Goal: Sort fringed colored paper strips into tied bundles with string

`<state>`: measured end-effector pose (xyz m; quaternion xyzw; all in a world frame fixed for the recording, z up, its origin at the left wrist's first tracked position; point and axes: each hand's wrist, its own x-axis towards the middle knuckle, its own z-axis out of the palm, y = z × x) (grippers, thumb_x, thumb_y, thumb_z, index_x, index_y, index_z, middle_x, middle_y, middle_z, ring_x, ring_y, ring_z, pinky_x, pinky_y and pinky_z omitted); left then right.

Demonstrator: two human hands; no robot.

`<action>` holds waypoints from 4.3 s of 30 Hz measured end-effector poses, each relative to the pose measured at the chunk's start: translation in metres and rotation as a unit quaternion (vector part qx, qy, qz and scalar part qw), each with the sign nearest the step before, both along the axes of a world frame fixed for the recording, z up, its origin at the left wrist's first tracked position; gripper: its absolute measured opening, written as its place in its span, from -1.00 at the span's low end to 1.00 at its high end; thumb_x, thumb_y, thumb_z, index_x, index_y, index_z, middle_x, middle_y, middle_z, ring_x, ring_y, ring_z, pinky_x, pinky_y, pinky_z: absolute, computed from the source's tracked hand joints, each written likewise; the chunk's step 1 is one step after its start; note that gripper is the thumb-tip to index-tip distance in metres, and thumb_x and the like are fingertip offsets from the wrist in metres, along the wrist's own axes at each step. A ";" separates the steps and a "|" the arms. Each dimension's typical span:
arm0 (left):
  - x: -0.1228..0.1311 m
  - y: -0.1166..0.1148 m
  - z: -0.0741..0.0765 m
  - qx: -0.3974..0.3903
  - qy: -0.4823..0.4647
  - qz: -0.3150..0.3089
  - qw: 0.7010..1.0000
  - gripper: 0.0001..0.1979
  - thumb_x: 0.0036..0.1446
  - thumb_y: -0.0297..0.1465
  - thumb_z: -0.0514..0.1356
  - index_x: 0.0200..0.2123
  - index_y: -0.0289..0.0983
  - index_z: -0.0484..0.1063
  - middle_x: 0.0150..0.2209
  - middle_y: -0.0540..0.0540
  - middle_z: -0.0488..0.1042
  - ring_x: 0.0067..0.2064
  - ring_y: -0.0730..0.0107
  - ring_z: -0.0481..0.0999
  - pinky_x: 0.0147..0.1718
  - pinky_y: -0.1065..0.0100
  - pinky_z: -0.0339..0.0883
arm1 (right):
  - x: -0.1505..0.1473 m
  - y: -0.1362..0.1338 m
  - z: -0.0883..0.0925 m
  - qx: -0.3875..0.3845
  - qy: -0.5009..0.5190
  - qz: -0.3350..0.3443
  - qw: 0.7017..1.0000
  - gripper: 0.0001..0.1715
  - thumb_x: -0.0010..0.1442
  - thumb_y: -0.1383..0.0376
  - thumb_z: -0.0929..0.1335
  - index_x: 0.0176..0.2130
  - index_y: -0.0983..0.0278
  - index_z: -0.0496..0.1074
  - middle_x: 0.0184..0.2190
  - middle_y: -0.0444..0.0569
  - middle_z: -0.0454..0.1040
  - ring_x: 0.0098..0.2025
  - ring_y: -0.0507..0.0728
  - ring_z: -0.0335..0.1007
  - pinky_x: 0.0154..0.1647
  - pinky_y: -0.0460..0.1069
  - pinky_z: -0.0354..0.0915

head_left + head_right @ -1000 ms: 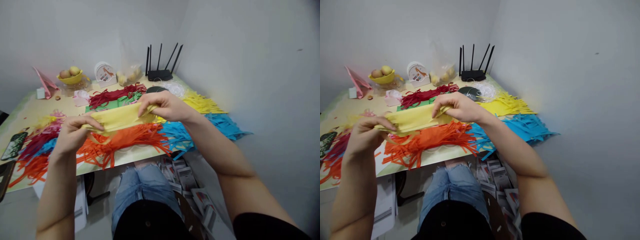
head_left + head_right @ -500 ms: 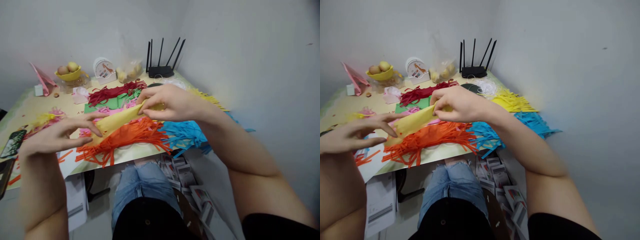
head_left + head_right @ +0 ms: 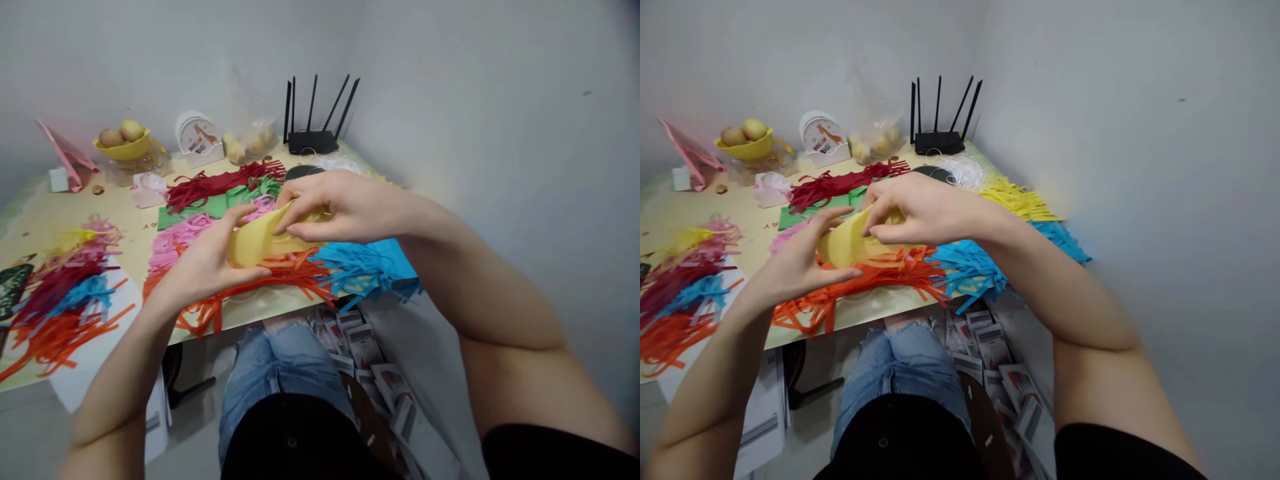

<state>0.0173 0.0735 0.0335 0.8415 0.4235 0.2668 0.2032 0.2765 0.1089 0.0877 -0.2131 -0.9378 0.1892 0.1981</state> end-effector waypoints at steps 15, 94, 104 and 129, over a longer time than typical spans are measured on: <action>0.000 -0.009 -0.009 0.001 -0.196 0.104 0.975 -0.66 0.02 -0.46 0.19 -0.10 -0.25 0.55 -0.26 -0.08 0.59 -0.30 0.33 0.54 -0.37 0.40 0.38 | -0.001 -0.002 -0.036 -0.044 0.156 -0.048 0.986 -0.49 0.18 0.33 0.37 0.14 0.27 0.44 0.07 0.02 0.52 -0.01 0.12 0.43 0.00 0.00 0.35; -0.019 -0.029 -0.011 0.062 -0.120 0.126 0.983 -0.79 0.11 -0.34 0.35 -0.16 -0.24 0.54 -0.32 -0.03 0.59 -0.33 0.39 0.55 -0.32 0.41 0.40 | -0.020 -0.014 -0.055 -0.102 0.122 -0.098 0.982 -0.77 0.28 0.24 0.38 -0.31 0.34 0.56 -0.49 -0.13 0.51 -0.44 -0.02 0.32 -0.35 -0.10 0.13; -0.010 -0.033 -0.014 -0.154 -0.399 0.119 0.896 -0.80 0.09 -0.33 0.37 -0.21 -0.28 0.60 -0.48 -0.07 0.60 -0.47 0.31 0.61 -0.39 0.30 0.57 | -0.019 -0.018 -0.069 -0.211 0.289 -0.070 0.931 -0.74 0.26 0.29 0.38 -0.11 0.27 0.65 -0.38 -0.06 0.63 -0.38 0.01 0.52 -0.32 -0.10 0.39; -0.013 -0.023 -0.012 -0.134 -0.297 0.066 0.943 -0.78 0.09 -0.33 0.37 -0.35 -0.25 0.37 -0.53 0.02 0.50 -0.51 0.42 0.53 -0.43 0.38 0.45 | -0.011 -0.022 -0.067 -0.002 0.217 -0.031 0.976 -0.74 0.25 0.34 0.32 -0.21 0.24 0.63 -0.26 -0.06 0.63 -0.24 0.02 0.53 -0.14 -0.08 0.39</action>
